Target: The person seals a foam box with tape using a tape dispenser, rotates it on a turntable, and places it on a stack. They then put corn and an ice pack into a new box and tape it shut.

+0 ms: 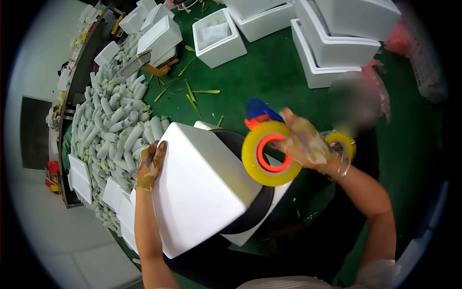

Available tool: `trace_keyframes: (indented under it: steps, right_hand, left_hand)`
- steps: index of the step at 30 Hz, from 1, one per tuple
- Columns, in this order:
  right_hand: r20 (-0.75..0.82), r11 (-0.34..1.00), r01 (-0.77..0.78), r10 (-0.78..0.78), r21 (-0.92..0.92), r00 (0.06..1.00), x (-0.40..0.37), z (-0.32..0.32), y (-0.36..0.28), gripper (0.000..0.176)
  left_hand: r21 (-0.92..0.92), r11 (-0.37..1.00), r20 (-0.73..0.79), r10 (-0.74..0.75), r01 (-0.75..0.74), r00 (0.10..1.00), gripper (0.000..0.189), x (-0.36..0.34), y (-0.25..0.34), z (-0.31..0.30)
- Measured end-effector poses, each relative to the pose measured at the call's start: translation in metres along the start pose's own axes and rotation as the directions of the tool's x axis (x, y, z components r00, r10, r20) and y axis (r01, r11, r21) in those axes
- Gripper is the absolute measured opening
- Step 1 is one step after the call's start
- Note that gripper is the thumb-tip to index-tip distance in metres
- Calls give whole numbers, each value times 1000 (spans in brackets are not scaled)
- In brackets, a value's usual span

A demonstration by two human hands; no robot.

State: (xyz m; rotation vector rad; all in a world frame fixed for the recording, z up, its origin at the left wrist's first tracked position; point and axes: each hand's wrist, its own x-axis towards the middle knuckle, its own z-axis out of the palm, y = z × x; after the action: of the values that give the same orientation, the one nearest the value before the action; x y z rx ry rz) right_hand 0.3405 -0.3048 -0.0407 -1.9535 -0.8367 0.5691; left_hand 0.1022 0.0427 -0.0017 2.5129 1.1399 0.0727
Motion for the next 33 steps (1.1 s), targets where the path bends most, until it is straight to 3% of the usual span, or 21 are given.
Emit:
trace_keyframes:
  steps: [1, 2, 3, 4, 5, 6, 7, 8, 11, 12, 13, 15, 21, 22, 23, 25, 26, 27, 30, 32, 33]
  right_hand:
    - [-32, 987, 156, -155, 25, 987, 18, 8, 2, 34]
    - [-69, 949, 313, -310, 39, 948, 39, 14, 2, 30]
    - [-29, 937, 344, -346, -55, 938, 69, 29, 4, 21]
    - [-50, 900, 428, -433, -88, 900, 92, 40, 0, 21]
    - [-64, 853, 507, -516, -122, 854, 111, 48, -5, 20]
    - [-59, 849, 515, -524, -118, 850, 127, 51, -17, 20]
    - [108, 890, 438, -427, -123, 898, 138, 52, -34, 33]
    - [274, 921, 360, -312, -146, 910, 148, 53, -44, 46]
    - [355, 857, 485, -406, -172, 842, 166, 58, -52, 46]
    - [447, 903, 409, -313, -135, 838, 161, 47, -67, 53]
    - [450, 902, 407, -308, -142, 839, 161, 49, -65, 53]
    - [421, 808, 581, -496, -98, 760, 162, 54, -60, 63]
    - [584, 836, 534, -372, -126, 721, 177, 49, -69, 71]
    - [604, 865, 491, -337, -105, 722, 175, 49, -67, 73]
    - [595, 852, 514, -361, -104, 718, 174, 51, -60, 74]
    - [535, 854, 518, -415, -49, 736, 163, 46, -57, 74]
    - [621, 923, 384, -306, 9, 721, 152, 31, -54, 69]
    - [642, 935, 354, -285, 23, 712, 133, 22, -47, 59]
    - [547, 863, 505, -409, -28, 730, 40, -10, -10, 30]
    - [580, 977, 137, -16, -166, 815, -11, -42, -24, 41]
    - [567, 974, 151, -27, -172, 823, -17, -47, -19, 41]
  left_hand:
    - [11, 1000, 1, -11, 11, 1000, 65, -5, 2, 1]
    - [-100, 994, -23, -50, 47, 999, 65, -10, 9, 2]
    - [-213, 975, -46, -82, 71, 996, 65, -12, 11, 2]
    - [-199, 979, -92, -64, 45, 994, 64, -5, -20, 10]
    - [-197, 979, -95, -66, 46, 993, 64, -5, -10, 7]
    - [-170, 972, -44, -174, 164, 984, 64, -9, 14, 1]
    - [-137, 950, 5, -284, 282, 959, 64, -13, 23, -4]
    - [-128, 978, -41, -171, 165, 984, 64, -12, 9, -1]
    - [-54, 985, -11, -166, 165, 986, 64, -17, 36, -9]
    - [-61, 981, 8, -181, 182, 983, 62, -17, 34, -10]
    - [-68, 981, 11, -181, 181, 983, 62, -17, 32, -9]
    - [-7, 995, -37, -103, 103, 994, 63, -16, 25, -6]
    - [5, 989, -37, -148, 149, 988, 67, -17, 33, -6]
    - [-119, 976, -26, -186, 182, 982, 69, -15, 30, -2]
    - [-21, 987, -55, -160, 159, 986, 70, -18, 31, -4]
    - [-75, 970, -25, -234, 232, 972, 76, -16, 40, -6]
    - [-111, 964, -45, -249, 243, 968, 79, -13, 29, -3]
    - [-139, 955, -66, -273, 263, 960, 82, -9, 15, -1]
    - [-185, 927, -43, -338, 325, 940, 87, -18, 9, -4]
    - [-196, 918, -59, -361, 344, 931, 87, -30, 12, -6]
    - [-148, 950, -71, -289, 276, 955, 86, -24, -1, -3]
